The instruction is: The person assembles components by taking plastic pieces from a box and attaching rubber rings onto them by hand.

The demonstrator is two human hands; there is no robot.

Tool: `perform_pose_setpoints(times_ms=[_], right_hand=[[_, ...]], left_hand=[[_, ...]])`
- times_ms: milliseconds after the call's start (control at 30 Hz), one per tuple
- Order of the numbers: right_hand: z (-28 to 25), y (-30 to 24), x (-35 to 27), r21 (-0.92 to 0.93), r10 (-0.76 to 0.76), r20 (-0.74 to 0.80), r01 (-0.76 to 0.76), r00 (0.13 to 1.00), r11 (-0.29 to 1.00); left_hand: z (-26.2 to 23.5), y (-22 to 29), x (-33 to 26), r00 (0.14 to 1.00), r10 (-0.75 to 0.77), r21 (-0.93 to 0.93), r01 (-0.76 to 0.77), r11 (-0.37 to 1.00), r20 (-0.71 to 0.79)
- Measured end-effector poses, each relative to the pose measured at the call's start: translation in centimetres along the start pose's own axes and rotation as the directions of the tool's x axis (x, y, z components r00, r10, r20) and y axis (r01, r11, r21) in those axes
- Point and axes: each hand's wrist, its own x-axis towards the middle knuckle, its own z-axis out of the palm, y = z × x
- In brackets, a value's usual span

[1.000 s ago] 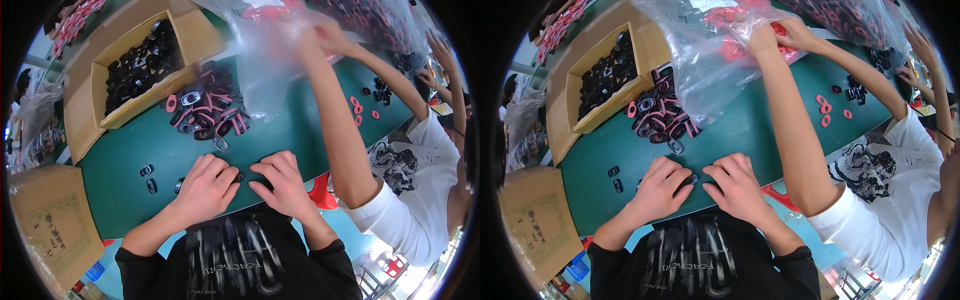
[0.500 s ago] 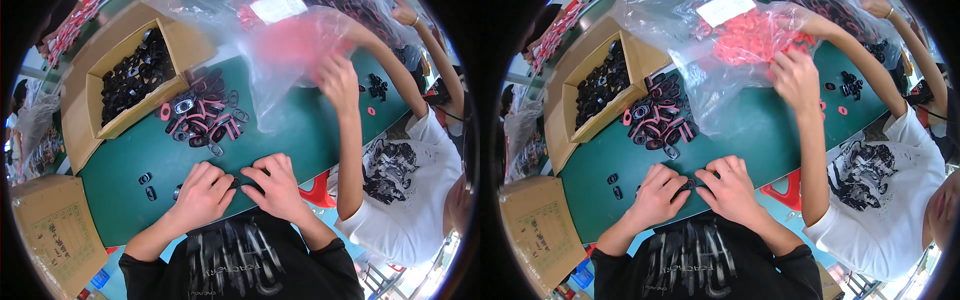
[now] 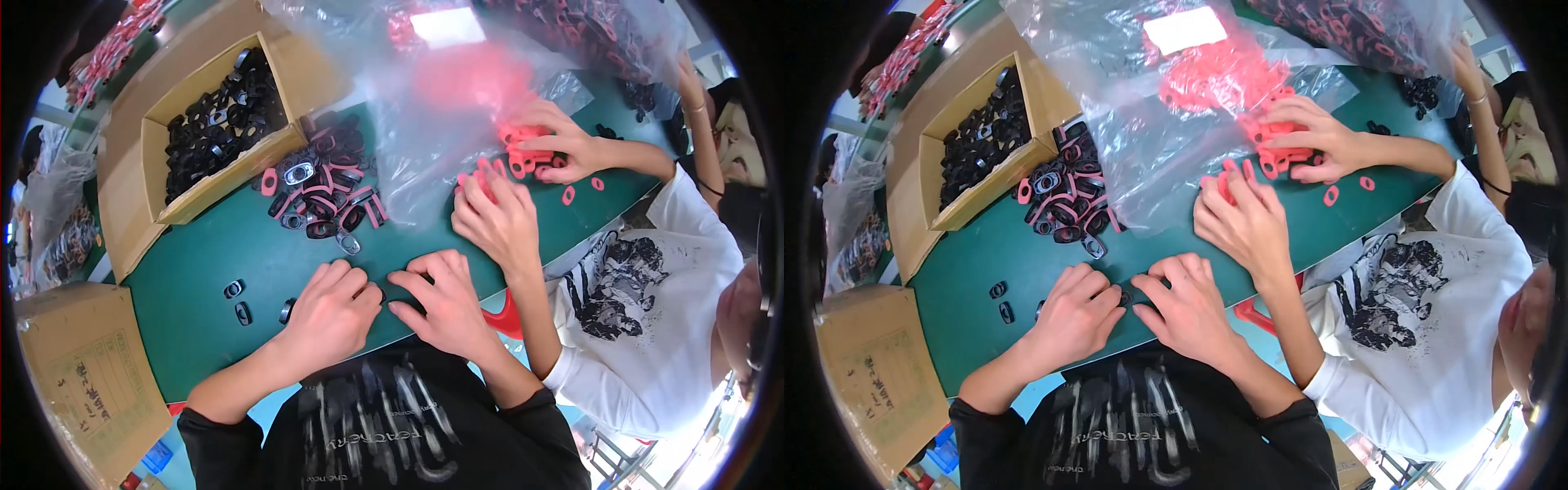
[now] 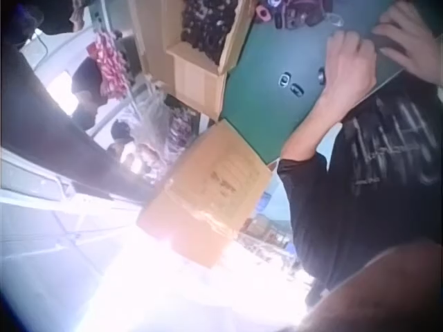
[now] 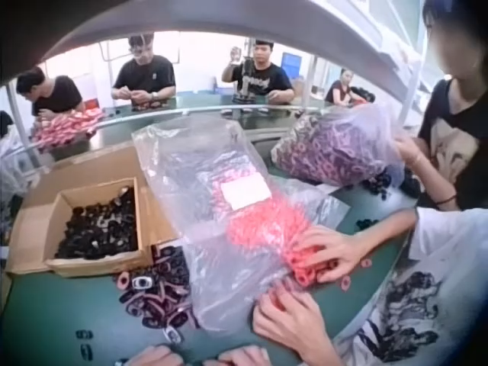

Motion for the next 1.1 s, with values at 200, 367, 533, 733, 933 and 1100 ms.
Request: perform_pose_setpoints(times_ms=[200,367,533,733,933,1100], right_hand=[[0.3,-0.1,-0.9,0.085,0.039,-0.064,-0.033,0.997,0.996],[-0.5,0.6,-1.9,0.045,0.104,-0.205,-0.097,0.973,0.994],[-1.8,1.6,-2.3,-0.012,0.217,-0.266,-0.228,0.939,0.974],[-2.9,3.0,-0.5,-0.118,0.38,-0.266,-0.421,0.886,0.899],[-2.5,4.4,2.1,-0.089,0.361,-0.294,-0.401,0.885,0.911],[-0.6,5.6,4.0,-0.264,0.283,-0.37,-0.392,0.885,0.881]], left_hand=[[-0.5,-1.3,0.1,0.998,0.021,0.116,-0.014,0.993,-0.06],[-5.4,-3.4,2.2,0.9,-0.142,0.241,0.258,0.936,-0.412],[-6.6,-3.7,0.1,0.878,-0.234,0.155,0.322,0.934,-0.417],[-5.4,-2.7,-7.6,0.807,-0.557,0.151,0.586,0.796,-0.197],[-1.9,-1.9,-10.2,0.808,-0.57,0.161,0.588,0.792,-0.149],[-2.0,-2.1,-8.7,0.863,-0.497,0.149,0.506,0.85,-0.096]])
